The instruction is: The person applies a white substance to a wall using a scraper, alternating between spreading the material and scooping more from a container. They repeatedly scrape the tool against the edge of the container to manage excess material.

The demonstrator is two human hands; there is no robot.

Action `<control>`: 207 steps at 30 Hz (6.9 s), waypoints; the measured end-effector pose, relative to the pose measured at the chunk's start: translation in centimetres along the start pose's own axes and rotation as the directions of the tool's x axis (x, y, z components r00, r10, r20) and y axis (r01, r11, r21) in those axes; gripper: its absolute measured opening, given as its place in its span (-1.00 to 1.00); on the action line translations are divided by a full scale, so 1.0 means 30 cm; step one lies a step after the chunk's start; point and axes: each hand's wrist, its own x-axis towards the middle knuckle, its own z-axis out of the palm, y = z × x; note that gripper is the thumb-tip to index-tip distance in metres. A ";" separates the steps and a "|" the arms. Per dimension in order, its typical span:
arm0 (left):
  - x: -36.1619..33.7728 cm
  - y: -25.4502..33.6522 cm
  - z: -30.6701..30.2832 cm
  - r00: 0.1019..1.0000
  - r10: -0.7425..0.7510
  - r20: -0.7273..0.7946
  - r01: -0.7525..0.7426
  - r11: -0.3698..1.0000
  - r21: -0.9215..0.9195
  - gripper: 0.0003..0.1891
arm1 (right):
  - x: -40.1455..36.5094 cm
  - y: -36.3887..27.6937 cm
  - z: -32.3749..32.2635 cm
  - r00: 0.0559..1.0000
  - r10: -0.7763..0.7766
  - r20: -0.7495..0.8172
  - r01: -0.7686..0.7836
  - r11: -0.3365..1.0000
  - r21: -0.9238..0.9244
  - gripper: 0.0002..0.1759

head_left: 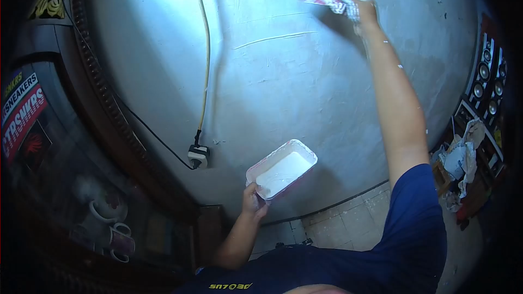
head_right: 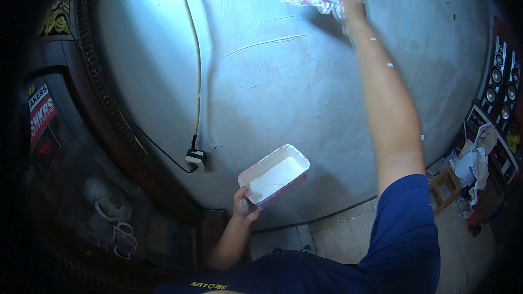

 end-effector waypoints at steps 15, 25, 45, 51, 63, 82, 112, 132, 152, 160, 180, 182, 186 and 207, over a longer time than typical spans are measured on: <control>-0.039 0.044 -0.059 0.999 -0.022 0.049 0.023 0.999 -0.029 -0.34 | -0.080 0.075 -0.160 0.989 -0.022 -0.148 -0.046 0.898 -0.438 -0.77; -0.009 0.017 -0.081 0.997 -0.074 0.003 0.074 0.997 0.006 -0.37 | -0.418 0.222 0.405 0.966 -0.011 0.259 0.169 0.782 -0.600 -0.59; -0.010 0.006 -0.031 0.999 -0.008 -0.043 0.007 1.000 -0.014 -0.33 | -0.480 0.164 0.357 0.976 0.034 0.215 0.130 0.700 -0.702 -0.58; -0.020 0.017 -0.060 0.999 0.016 -0.035 -0.017 0.999 -0.033 -0.33 | -0.131 0.283 -0.124 0.957 -0.244 -0.154 -0.009 0.508 -0.861 -0.72; 0.020 -0.029 0.009 0.997 0.014 -0.077 -0.012 1.000 0.014 -0.39 | -0.469 0.243 0.294 0.975 -0.022 0.223 0.151 0.801 -0.579 -0.66; 0.018 -0.023 0.014 0.997 0.025 -0.070 -0.022 0.999 0.043 -0.36 | -0.362 -0.041 -0.062 0.919 -0.121 0.375 0.386 0.471 -0.793 -0.62; -0.062 0.027 -0.149 0.997 0.006 -0.079 -0.004 1.000 0.019 -0.32 | -0.742 0.209 0.135 0.333 -0.126 0.935 0.943 0.033 -0.331 -0.92; -0.108 0.074 -0.243 0.993 0.025 -0.114 -0.029 0.999 -0.032 -0.39 | -0.871 0.425 -0.108 0.402 -0.209 0.892 0.914 0.041 -0.403 -0.74; -0.081 0.043 -0.271 0.985 -0.018 -0.171 0.016 1.000 -0.010 -0.38 | -0.976 0.610 -0.235 0.453 -0.317 0.833 0.889 0.089 -0.449 -0.91; -0.089 0.056 -0.258 0.983 0.004 -0.182 0.007 0.998 0.059 -0.36 | -1.192 0.487 -0.270 0.891 -0.109 0.441 0.381 0.707 -0.596 -0.75; -0.107 0.070 -0.250 0.975 0.064 -0.212 -0.069 0.997 -0.019 -0.40 | -0.138 0.080 0.100 0.961 0.264 0.086 -0.278 0.924 0.264 -0.80; -0.104 0.067 -0.249 0.971 0.025 -0.238 -0.042 0.997 -0.069 -0.38 | 0.011 0.091 0.121 0.946 0.271 0.176 -0.307 0.926 0.222 -0.86; -0.097 0.041 -0.295 0.970 0.004 -0.244 -0.014 0.999 -0.041 -0.39 | -0.157 0.344 0.001 0.894 0.445 -0.051 -0.422 0.875 0.238 -0.72; -0.139 0.077 -0.377 0.969 -0.033 -0.244 0.011 0.996 -0.091 -0.38 | -0.331 -0.088 0.637 0.918 0.396 -0.015 -0.373 0.876 0.305 -0.82</control>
